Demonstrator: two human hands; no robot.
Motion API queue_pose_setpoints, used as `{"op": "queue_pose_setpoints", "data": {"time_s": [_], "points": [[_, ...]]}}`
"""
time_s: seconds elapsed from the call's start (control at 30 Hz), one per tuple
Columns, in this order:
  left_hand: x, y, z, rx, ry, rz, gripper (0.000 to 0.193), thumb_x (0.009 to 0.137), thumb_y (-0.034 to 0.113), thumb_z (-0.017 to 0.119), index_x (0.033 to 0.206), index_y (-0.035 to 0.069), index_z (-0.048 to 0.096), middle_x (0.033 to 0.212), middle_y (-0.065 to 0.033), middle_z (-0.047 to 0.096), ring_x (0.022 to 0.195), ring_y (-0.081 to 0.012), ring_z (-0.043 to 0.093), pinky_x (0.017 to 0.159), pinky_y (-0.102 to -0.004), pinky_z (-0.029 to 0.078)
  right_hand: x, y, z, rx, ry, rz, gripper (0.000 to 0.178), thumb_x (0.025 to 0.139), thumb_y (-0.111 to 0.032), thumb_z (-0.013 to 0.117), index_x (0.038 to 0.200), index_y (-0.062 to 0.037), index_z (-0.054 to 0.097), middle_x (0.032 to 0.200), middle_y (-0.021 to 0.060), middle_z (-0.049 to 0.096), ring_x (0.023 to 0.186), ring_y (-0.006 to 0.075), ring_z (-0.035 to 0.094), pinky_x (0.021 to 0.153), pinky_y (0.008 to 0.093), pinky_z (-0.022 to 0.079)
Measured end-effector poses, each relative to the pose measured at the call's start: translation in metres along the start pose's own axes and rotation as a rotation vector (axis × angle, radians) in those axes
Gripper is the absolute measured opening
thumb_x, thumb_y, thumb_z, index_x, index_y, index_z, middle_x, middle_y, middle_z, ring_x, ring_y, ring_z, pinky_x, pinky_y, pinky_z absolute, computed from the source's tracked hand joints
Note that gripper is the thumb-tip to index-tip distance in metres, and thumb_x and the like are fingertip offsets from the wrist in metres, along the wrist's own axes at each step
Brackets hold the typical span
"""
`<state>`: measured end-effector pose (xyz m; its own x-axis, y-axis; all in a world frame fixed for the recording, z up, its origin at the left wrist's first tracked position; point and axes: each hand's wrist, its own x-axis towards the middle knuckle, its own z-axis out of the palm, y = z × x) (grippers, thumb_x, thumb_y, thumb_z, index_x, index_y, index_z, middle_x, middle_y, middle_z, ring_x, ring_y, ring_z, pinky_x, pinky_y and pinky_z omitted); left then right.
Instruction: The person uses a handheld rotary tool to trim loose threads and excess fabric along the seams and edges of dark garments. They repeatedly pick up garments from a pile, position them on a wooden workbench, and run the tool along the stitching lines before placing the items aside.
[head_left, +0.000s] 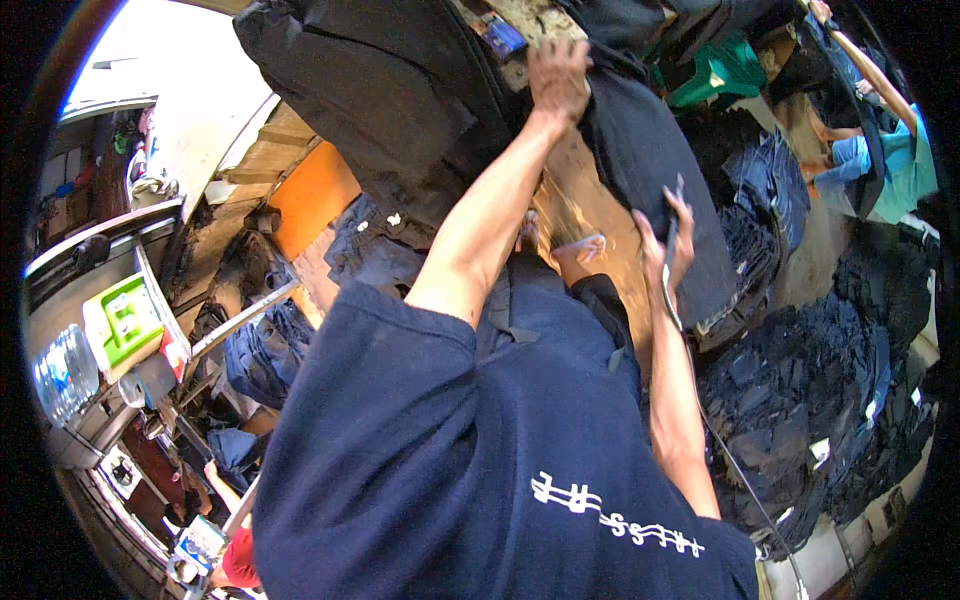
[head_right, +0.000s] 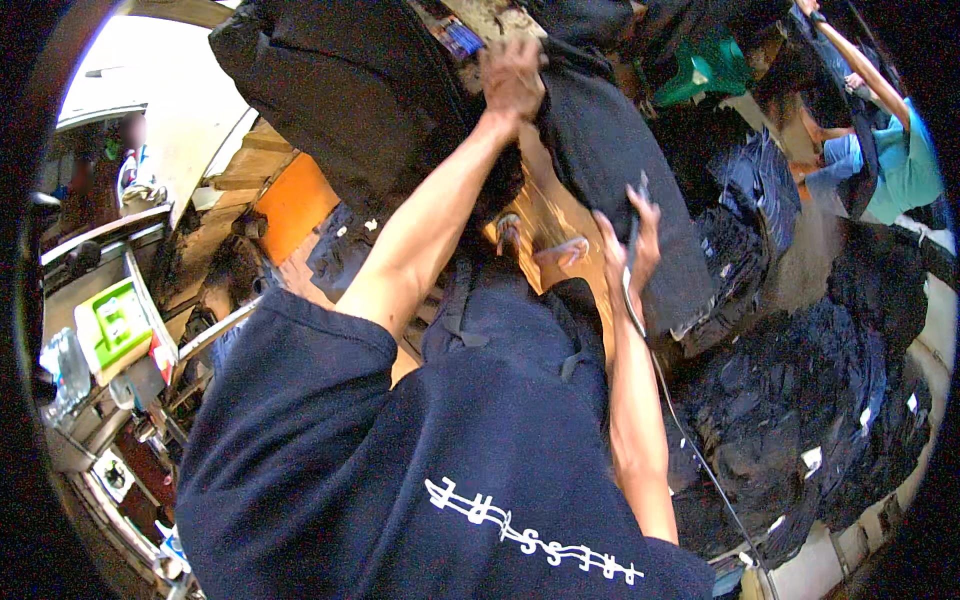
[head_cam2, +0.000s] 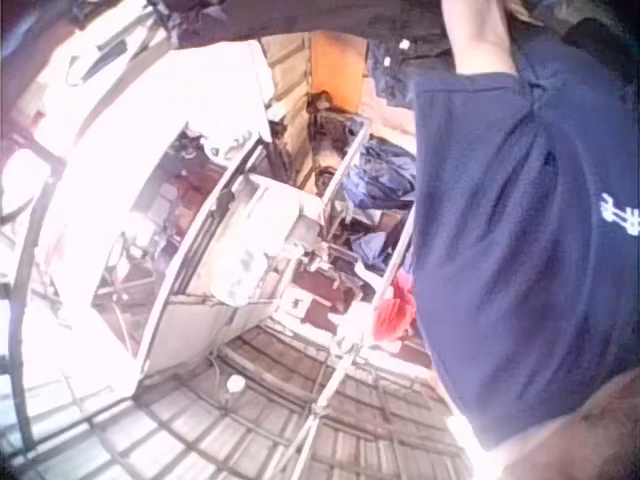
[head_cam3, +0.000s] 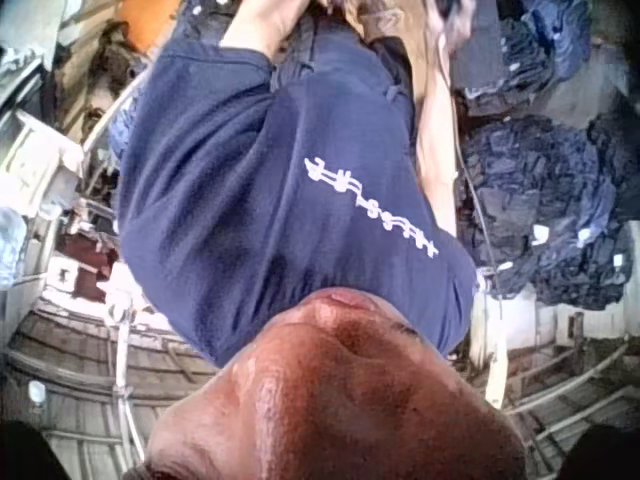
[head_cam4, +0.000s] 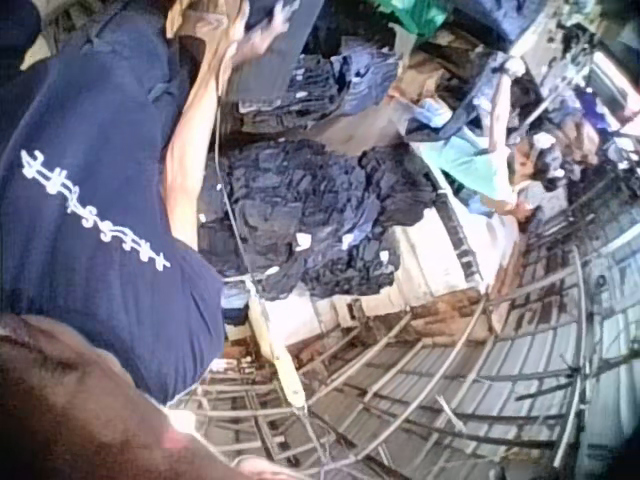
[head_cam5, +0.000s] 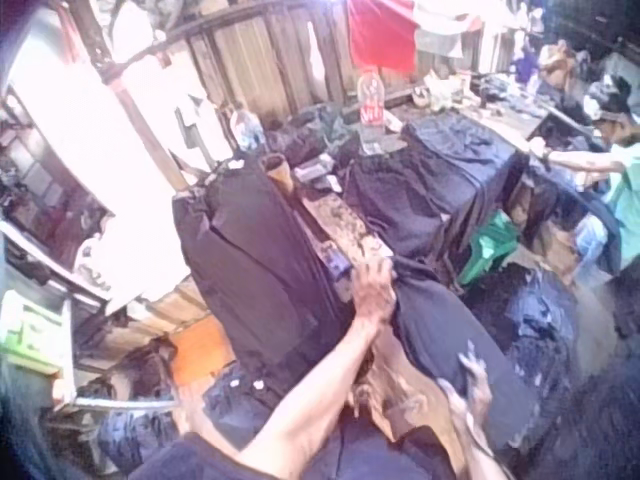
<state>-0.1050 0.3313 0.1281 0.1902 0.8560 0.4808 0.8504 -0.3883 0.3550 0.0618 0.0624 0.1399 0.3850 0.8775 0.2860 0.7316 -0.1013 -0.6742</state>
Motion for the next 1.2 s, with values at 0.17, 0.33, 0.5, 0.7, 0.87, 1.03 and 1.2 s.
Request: {"op": "queue_pose_setpoints", "data": {"time_s": [0.17, 0.33, 0.5, 0.7, 0.87, 1.03, 1.2], "points": [[-0.05, 0.069, 0.0, -0.441, 0.285, -0.185, 0.044, 0.095, 0.02, 0.072, 0.136, 0.005, 0.062, 0.138, -0.0223, 0.06, 0.132, -0.042, 0.054, 0.114, -0.0556, 0.041, 0.022, -0.011, -0.002, 0.061, 0.001, 0.007, 0.05, 0.093, -0.021, 0.089, 0.138, -0.0099, 0.07, 0.135, 0.0125, 0.075, 0.126, 0.0288, 0.07, 0.11, 0.0406, 0.052], [-0.152, 0.131, 0.018, -0.473, -0.294, 0.195, 0.075, 0.095, 0.061, 0.071, 0.153, 0.014, 0.061, 0.169, -0.0208, 0.045, 0.162, -0.0387, 0.032, 0.135, -0.0571, 0.016, -0.02, 0.046, -0.088, -0.021, 0.075, 0.151, 0.048, 0.097, -0.01, 0.083, 0.14, -0.0036, 0.064, 0.138, 0.0147, 0.072, 0.133, 0.0329, 0.064, 0.12, 0.0463, 0.046], [-0.084, 0.046, 0.042, -0.31, -0.119, 0.391, 0.081, 0.09, 0.072, 0.072, 0.15, 0.019, 0.067, 0.164, -0.0161, 0.055, 0.153, -0.0372, 0.049, 0.128, -0.0575, 0.036, -0.012, 0.044, -0.068, -0.037, -0.085, 0.034, 0.058, 0.088, -0.009, 0.091, 0.14, -0.0043, 0.066, 0.145, 0.016, 0.07, 0.139, 0.032, 0.062, 0.123, 0.0437, 0.043], [-0.047, 0.054, 0.013, -0.156, -0.168, 0.182, 0.055, 0.094, 0.008, 0.064, 0.149, 0.012, 0.065, 0.162, -0.02, 0.053, 0.154, -0.0397, 0.045, 0.128, -0.0529, 0.035, 0.049, 0.038, -0.021, 0.196, -0.081, -0.078, 0.056, 0.084, -0.014, 0.092, 0.135, -0.0101, 0.068, 0.13, 0.0165, 0.073, 0.121, 0.0332, 0.07, 0.107, 0.0405, 0.053], [-0.125, 0.152, -0.002, -0.279, -0.358, 0.167, 0.069, 0.099, 0.052, 0.073, 0.161, 0.026, 0.055, 0.174, -0.0114, 0.043, 0.164, -0.0349, 0.031, 0.134, -0.0596, 0.015, 0.033, 0.096, -0.068, 0.222, -0.136, -0.005, 0.057, 0.085, -0.014, 0.094, 0.135, -0.0119, 0.067, 0.136, 0.0134, 0.076, 0.131, 0.0289, 0.07, 0.127, 0.044, 0.041], [-0.111, 0.112, 0.018, -0.143, -0.259, 0.318, 0.073, 0.09, 0.06, 0.08, 0.154, 0.028, 0.064, 0.17, -0.0038, 0.05, 0.162, -0.0335, 0.035, 0.134, -0.0578, 0.019, 0.03, 0.124, -0.071, 0.194, -0.121, -0.001, 0.05, 0.085, -0.017, 0.091, 0.13, -0.0093, 0.069, 0.135, 0.0154, 0.076, 0.137, 0.0375, 0.066, 0.129, 0.0568, 0.036], [-0.148, 0.154, 0.008, -0.269, -0.006, -0.13, 0.082, 0.086, 0.037, 0.093, 0.154, 0.013, 0.054, 0.174, -0.0233, 0.031, 0.161, -0.043, 0.028, 0.134, -0.0585, 0.021, 0.048, 0.121, -0.066, 0.259, -0.059, 0.137, 0.044, 0.087, -0.014, 0.09, 0.126, -0.0113, 0.071, 0.121, 0.0111, 0.08, 0.113, 0.0296, 0.078, 0.1, 0.0392, 0.059]]}}
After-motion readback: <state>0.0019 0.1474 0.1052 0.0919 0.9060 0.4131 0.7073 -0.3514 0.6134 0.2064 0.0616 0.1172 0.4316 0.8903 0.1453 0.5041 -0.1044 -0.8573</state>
